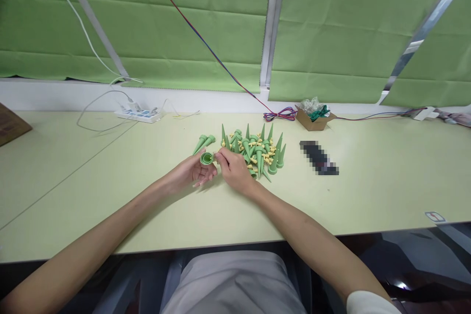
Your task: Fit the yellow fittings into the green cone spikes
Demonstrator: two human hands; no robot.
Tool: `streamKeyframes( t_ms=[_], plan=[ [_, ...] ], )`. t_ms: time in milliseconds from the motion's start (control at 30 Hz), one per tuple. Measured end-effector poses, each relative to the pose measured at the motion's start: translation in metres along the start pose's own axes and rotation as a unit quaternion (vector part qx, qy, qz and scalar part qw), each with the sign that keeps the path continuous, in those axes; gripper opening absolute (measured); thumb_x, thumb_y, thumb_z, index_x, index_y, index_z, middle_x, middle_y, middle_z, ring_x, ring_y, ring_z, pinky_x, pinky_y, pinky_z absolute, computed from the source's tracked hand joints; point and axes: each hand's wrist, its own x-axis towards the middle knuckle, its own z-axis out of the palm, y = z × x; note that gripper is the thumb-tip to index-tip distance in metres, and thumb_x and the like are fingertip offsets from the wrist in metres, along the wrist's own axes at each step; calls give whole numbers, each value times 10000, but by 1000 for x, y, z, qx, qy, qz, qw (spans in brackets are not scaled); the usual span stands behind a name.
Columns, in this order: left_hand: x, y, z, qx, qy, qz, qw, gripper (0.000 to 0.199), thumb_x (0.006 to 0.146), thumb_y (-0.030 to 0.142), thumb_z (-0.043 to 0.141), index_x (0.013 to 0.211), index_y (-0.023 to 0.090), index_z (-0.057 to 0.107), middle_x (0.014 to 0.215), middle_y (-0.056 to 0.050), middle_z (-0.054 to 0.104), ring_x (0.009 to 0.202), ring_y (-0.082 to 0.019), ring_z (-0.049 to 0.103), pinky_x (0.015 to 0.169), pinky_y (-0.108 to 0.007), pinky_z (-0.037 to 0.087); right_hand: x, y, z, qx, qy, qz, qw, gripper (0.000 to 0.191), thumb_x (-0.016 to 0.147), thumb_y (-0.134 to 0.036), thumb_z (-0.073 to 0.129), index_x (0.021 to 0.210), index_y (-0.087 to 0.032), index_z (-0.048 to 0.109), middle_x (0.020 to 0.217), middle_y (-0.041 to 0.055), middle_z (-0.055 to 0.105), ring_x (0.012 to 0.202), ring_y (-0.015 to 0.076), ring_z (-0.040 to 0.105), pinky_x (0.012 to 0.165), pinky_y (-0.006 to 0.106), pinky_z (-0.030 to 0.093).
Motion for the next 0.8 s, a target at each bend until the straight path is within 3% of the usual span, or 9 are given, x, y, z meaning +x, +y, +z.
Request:
streamKeyframes(
  t_ms=[233,433,533,667,800],
  plan=[
    [-1,-1,-1,-25,-34,17,999,496,947,610,491,828,168,682,788,-69,642,496,-106,502,446,-258,380,-1,-2,-1,-2,-18,-6,1000,340,1028,-362,384,714,-235,354,579,-49,408,528,124,363,563,271,296],
    [-10,2,1,147,28,96,984,448,971,539,515,714,173,554,604,-5,505,554,-135,495,584,-292,403,0,0,1,-15,-28,13,999,356,1027,-361,371,698,-237,318,579,-49,385,523,124,351,570,283,281],
    [-14,6,4,244,53,134,959,353,967,496,540,800,186,559,636,3,501,573,-145,475,580,-290,372,0,3,3,-25,-29,23,999,368,1028,-365,365,687,-233,321,579,-46,376,532,126,356,580,289,274],
    [-11,4,4,371,96,209,900,281,982,442,505,896,185,576,773,-32,537,676,-172,508,588,-282,384,1,5,4,-36,-30,34,998,382,1029,-365,362,673,-229,322,578,-43,375,539,127,356,582,294,266],
    [-7,-3,1,435,123,261,853,278,984,403,507,803,192,507,813,-34,501,727,-170,493,599,-270,403,2,6,4,-47,-27,43,998,389,1023,-363,354,660,-228,322,574,-38,385,540,128,359,579,294,267]
  ],
)
